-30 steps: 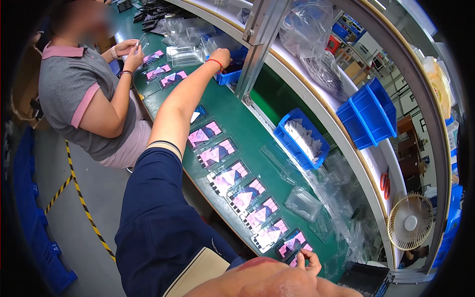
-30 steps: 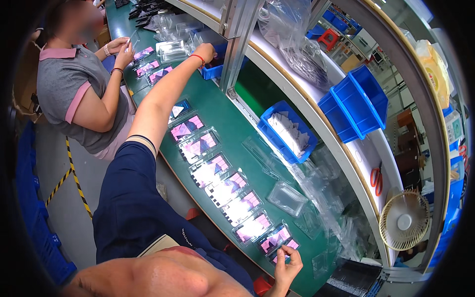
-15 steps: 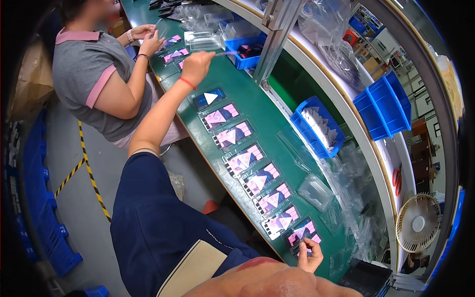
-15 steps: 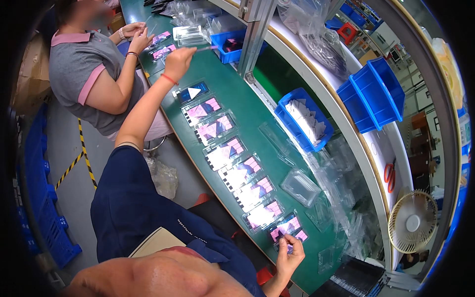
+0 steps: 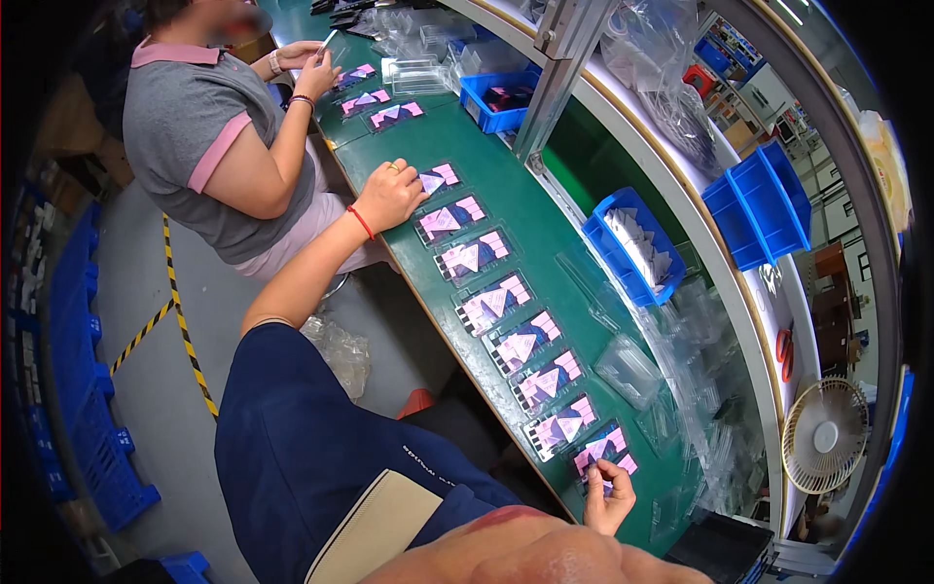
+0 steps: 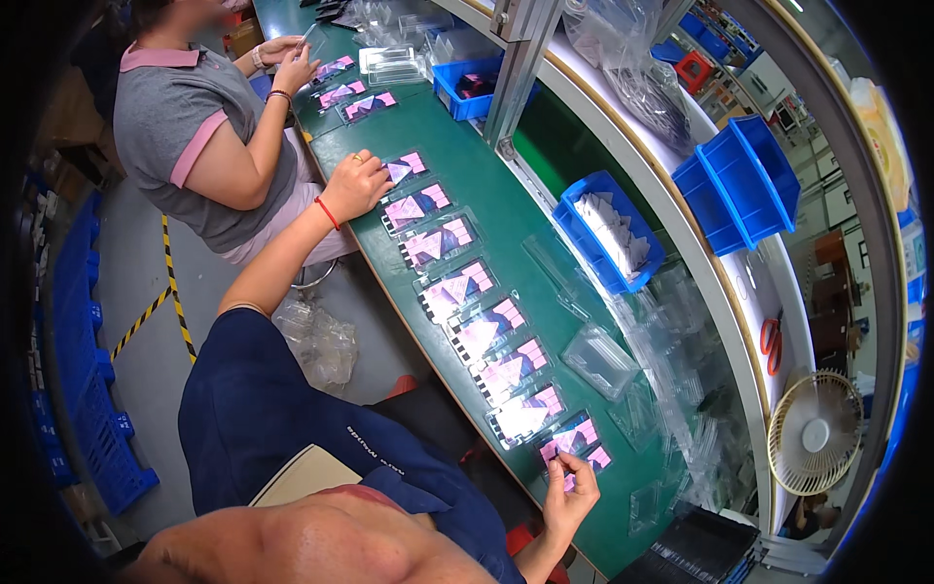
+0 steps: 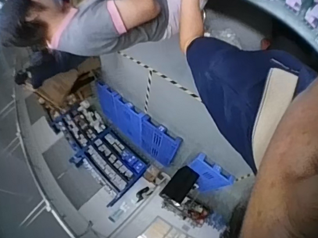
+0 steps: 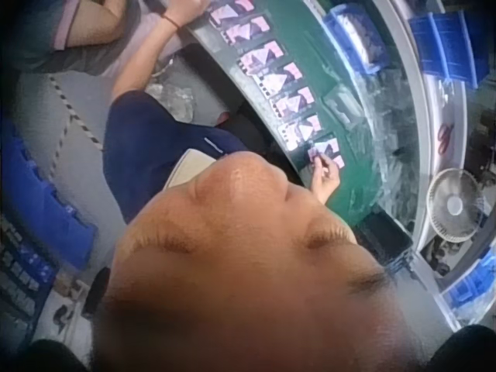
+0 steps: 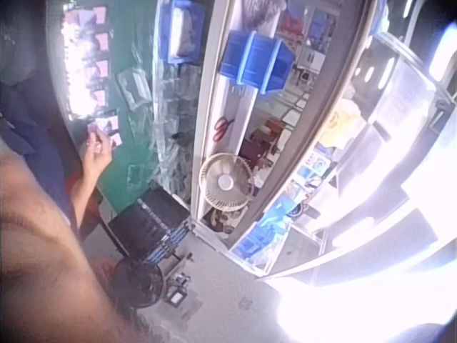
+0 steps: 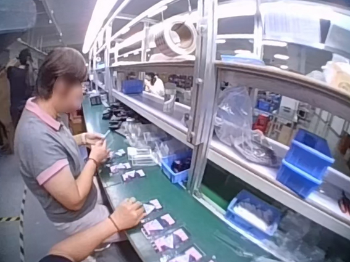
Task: Manually assembling small electronic parts and placing them into clear plastic trays.
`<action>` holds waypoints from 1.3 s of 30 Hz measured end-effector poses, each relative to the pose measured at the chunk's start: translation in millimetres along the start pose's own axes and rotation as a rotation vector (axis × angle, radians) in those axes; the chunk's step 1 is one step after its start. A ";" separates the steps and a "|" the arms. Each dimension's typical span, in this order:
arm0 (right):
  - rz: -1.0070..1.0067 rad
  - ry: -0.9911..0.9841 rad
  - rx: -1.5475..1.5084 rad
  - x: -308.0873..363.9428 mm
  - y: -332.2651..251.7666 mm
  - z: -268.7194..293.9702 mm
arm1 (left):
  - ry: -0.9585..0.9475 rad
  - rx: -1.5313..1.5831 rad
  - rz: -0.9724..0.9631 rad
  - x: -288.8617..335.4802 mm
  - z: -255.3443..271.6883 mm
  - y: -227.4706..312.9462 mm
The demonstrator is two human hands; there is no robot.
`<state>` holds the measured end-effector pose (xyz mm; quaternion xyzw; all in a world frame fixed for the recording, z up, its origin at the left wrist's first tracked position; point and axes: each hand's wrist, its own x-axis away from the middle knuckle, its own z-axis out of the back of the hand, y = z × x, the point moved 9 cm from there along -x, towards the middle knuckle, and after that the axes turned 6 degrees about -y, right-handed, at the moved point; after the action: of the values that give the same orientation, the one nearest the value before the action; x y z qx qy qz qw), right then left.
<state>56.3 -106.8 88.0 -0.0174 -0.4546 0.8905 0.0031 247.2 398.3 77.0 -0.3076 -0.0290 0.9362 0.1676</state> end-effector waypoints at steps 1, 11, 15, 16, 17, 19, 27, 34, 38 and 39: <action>-0.017 0.001 -0.014 1.3 3.7 1.3 | 0.001 0.002 -0.002 -0.7 0.0 -0.4; -0.066 0.129 0.039 12.4 8.4 17.3 | 0.126 0.115 0.176 4.5 39.1 -0.4; 0.103 0.274 0.356 32.9 27.8 36.9 | 0.310 0.246 0.260 20.7 70.3 43.1; 0.152 0.318 0.481 41.1 33.3 42.3 | 0.354 0.288 0.272 27.9 74.3 59.1; 0.199 0.363 0.607 47.8 36.1 45.7 | 0.365 0.332 0.299 35.9 78.2 76.9; 0.276 0.361 0.741 54.9 42.8 46.1 | 0.373 0.412 0.320 50.6 86.5 120.4; 0.281 0.334 0.546 57.3 73.6 67.1 | 0.360 1.069 -0.301 91.2 129.4 325.9; 0.519 0.082 0.637 46.7 48.0 41.0 | 0.104 1.158 -0.351 110.3 105.9 382.5; 0.551 -0.112 0.740 39.1 54.7 19.9 | -0.169 1.060 -0.281 139.8 50.9 420.7; 0.530 -0.143 0.730 38.4 57.7 19.6 | -0.268 1.017 -0.318 152.5 31.4 434.9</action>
<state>17.9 -155.6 51.7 -0.0695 -0.0899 0.9615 -0.2503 -15.0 40.8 -52.4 -0.0579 0.3597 0.8264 0.4293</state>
